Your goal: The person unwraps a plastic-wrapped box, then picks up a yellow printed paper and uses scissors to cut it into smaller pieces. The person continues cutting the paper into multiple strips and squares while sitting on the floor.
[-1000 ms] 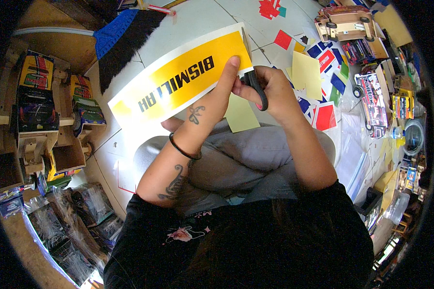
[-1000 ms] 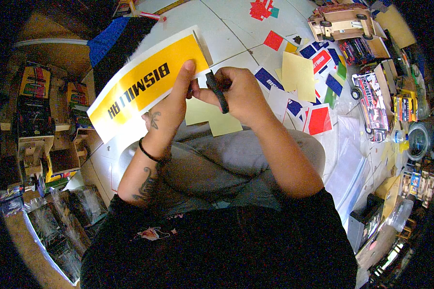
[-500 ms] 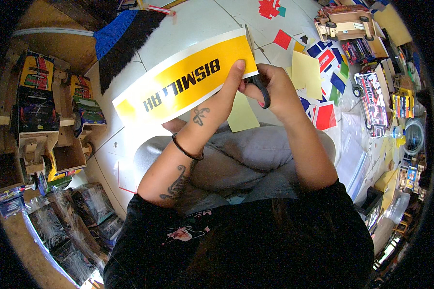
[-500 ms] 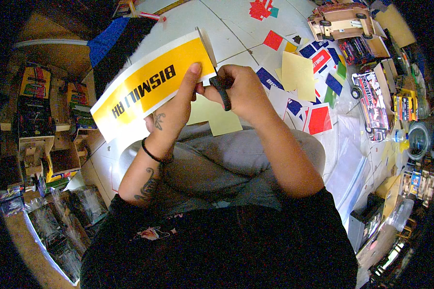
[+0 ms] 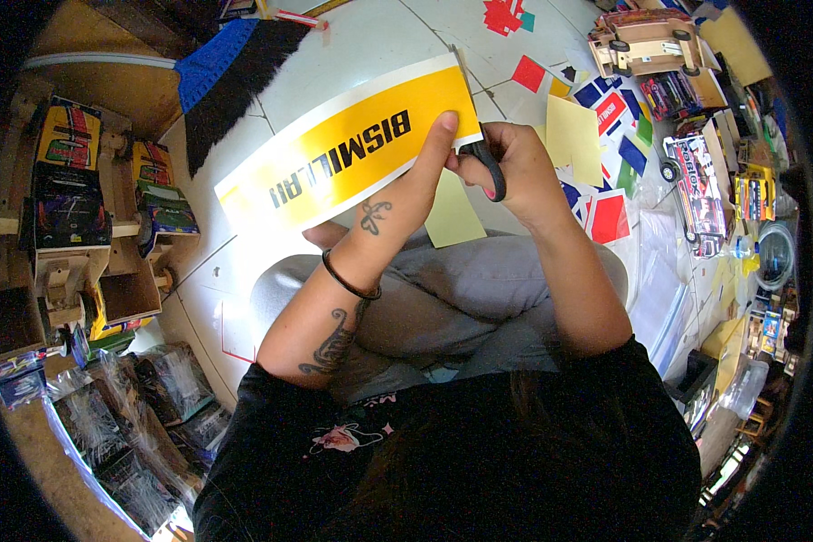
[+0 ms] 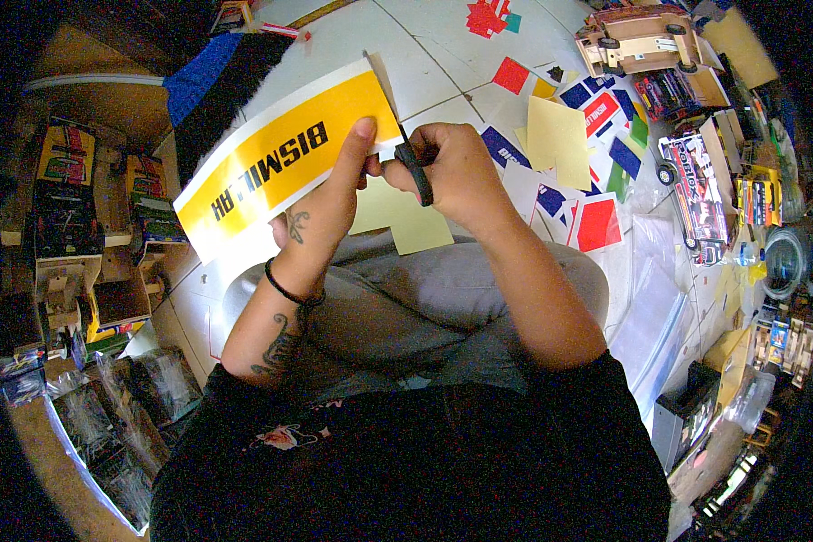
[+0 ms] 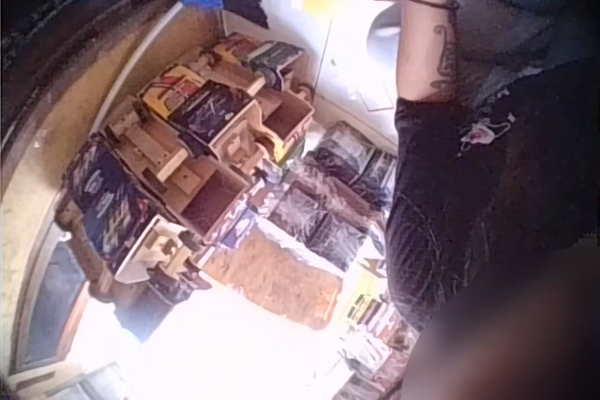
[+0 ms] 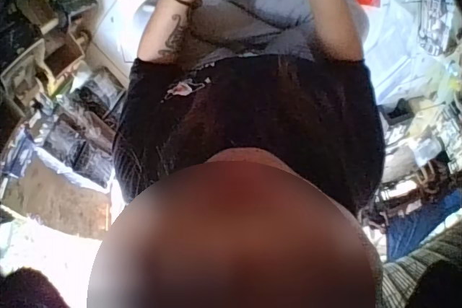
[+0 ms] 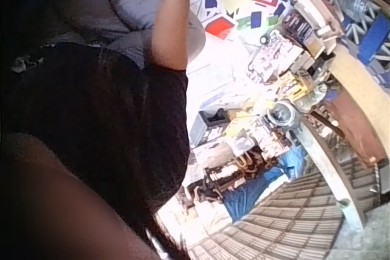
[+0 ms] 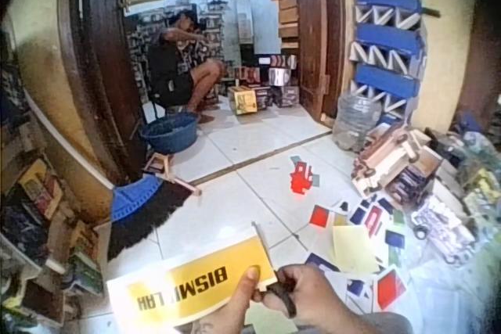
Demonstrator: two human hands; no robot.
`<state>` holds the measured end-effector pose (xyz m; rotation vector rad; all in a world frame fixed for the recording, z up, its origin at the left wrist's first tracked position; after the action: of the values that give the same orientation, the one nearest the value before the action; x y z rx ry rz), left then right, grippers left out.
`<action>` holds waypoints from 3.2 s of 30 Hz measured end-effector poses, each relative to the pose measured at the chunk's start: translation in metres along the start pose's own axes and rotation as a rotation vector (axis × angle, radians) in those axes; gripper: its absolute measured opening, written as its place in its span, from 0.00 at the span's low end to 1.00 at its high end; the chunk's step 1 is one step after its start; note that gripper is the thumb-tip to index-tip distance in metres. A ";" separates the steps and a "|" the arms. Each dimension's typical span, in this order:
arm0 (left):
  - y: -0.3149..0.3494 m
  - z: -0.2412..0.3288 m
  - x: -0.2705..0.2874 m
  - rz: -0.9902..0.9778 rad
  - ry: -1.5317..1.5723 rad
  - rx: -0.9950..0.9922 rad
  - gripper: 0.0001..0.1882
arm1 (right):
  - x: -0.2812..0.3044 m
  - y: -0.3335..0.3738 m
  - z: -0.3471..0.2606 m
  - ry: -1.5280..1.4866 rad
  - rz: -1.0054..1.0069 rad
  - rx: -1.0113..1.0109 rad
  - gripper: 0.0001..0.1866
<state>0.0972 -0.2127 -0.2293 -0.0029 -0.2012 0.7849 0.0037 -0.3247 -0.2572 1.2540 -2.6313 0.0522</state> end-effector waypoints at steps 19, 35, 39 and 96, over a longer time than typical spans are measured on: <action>-0.036 -0.058 0.005 -0.551 -0.180 0.217 0.15 | 0.006 -0.039 0.056 -0.554 0.007 -0.106 0.22; -0.051 -0.124 0.007 -0.748 -1.213 0.337 0.55 | 0.140 -0.281 0.175 -0.348 1.245 0.069 0.18; -0.057 -0.131 0.000 -0.807 -1.199 0.438 0.55 | 0.153 -0.325 0.194 -0.173 1.247 -0.211 0.22; -0.029 -0.063 0.042 -0.199 0.237 0.319 0.12 | 0.043 -0.023 0.005 -0.460 0.140 0.028 0.30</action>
<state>0.1575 -0.1994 -0.2811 0.2218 0.1482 0.6050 -0.0060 -0.3728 -0.2544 1.2060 -3.1146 -0.2014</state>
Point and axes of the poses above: each hand's wrist, its own y-axis away from the middle knuckle, its own x-axis out of the back of the hand, z = x × y, the point moved 1 cm from there along -y, towards the middle knuckle, and after that the axes turned 5 degrees about -y, right-handed, at the moved point
